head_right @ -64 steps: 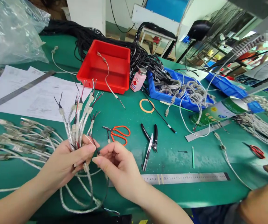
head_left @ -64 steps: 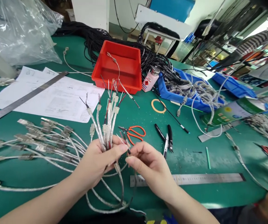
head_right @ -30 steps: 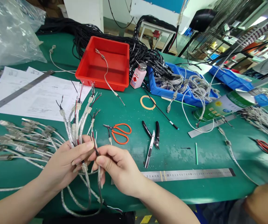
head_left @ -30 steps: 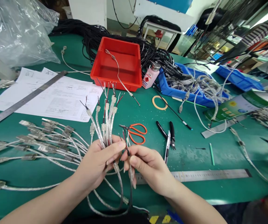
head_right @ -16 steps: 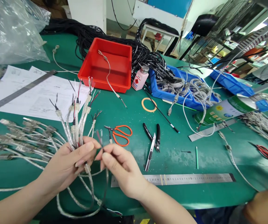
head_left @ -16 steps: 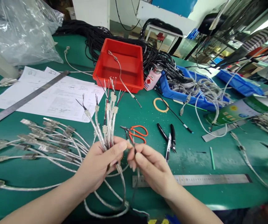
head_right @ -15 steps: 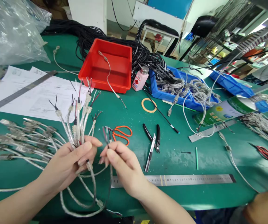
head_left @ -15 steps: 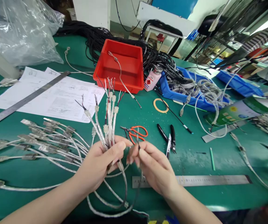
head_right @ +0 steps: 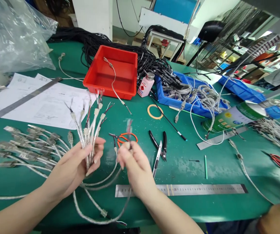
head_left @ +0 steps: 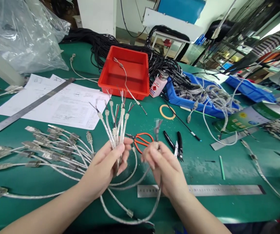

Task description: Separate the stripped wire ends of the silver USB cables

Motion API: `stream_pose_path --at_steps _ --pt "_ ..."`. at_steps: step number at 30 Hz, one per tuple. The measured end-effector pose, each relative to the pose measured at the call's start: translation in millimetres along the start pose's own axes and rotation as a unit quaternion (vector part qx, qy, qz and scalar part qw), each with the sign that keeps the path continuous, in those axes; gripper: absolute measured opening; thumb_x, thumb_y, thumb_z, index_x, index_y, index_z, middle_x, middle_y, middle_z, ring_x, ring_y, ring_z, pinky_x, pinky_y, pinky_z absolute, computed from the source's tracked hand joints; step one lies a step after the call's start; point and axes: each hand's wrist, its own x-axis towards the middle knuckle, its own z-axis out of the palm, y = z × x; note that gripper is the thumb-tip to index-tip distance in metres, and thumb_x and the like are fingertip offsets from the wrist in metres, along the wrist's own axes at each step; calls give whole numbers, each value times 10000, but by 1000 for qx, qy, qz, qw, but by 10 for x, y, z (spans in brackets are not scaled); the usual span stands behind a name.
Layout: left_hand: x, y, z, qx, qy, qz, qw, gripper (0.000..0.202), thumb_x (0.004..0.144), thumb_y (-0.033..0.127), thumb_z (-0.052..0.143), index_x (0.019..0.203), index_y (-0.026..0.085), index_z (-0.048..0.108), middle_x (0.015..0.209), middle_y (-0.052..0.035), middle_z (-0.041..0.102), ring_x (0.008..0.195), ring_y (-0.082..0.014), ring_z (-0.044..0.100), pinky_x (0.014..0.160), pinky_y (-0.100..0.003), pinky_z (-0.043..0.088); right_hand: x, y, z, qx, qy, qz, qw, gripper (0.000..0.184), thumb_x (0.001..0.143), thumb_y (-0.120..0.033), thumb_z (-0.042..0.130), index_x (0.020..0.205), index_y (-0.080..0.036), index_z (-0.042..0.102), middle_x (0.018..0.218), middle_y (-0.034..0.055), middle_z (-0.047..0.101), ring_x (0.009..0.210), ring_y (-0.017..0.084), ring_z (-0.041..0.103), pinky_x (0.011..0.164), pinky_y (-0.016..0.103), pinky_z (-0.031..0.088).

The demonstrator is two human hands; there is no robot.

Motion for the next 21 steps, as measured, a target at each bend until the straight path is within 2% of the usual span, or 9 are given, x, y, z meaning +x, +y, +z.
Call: stream_pose_path --at_steps 2,4,6,8,11,14,16,19,21 --pt "-4 -21 -15 14 -39 -13 999 234 897 420 613 891 187 637 700 32 546 559 -74 461 483 -187 345 37 -32 -15 74 41 -4 996 237 915 -367 629 792 -204 508 612 -49 442 585 94 471 539 208 433" --pt "-10 -48 -33 68 -104 -22 992 235 933 409 568 887 185 622 694 29 559 593 -80 491 548 -198 384 58 -60 -22 92 46 22 994 213 896 -384 643 855 -204 536 685 -41 530 442 52 384 371 180 279" --pt "-19 -73 -39 134 -158 -20 978 242 956 404 531 937 180 621 697 20 578 659 -97 530 650 -220 426 59 -75 -23 63 53 22 996 235 906 -421 623 942 -193 577 802 -11 620 359 10 296 322 185 148" --pt "-34 -95 -31 181 -189 -23 965 254 963 404 512 972 171 613 715 14 586 703 -111 557 720 -243 444 49 -74 -21 39 53 11 998 285 909 -448 612 1011 -182 603 737 -10 638 334 11 301 324 189 137" --pt "-62 -136 -12 200 -193 -45 960 299 945 447 527 1034 168 587 683 39 537 615 -93 517 634 -229 430 28 -58 -16 43 60 12 997 268 874 -426 669 928 -169 617 466 -82 483 328 28 289 352 178 159" --pt "-72 -193 1 173 -195 -60 964 455 908 566 527 1123 166 548 527 110 366 428 -65 307 428 -201 263 11 -35 -9 70 71 11 995 262 810 -392 743 854 -165 620 471 -87 473 354 24 297 385 175 201" --pt "-67 -233 10 169 -201 -63 963 509 895 609 516 1118 154 559 470 128 303 391 -61 232 396 -207 186 1 -23 -1 92 60 11 994 271 786 -388 769 867 -173 625 477 -93 463 371 26 301 412 179 236" --pt "-53 -280 25 187 -199 -51 961 452 906 576 532 1025 148 613 466 91 417 406 -58 340 438 -198 264 -6 -27 7 111 45 16 993 249 797 -370 767 833 -190 598 439 -113 390 388 38 293 439 187 264" --pt "-43 -284 35 154 -172 -30 973 399 898 551 571 943 160 639 545 45 545 491 -70 474 517 -193 368 -8 -45 8 97 36 14 994 221 846 -375 716 828 -183 608 467 -94 424 400 40 309 436 192 254"
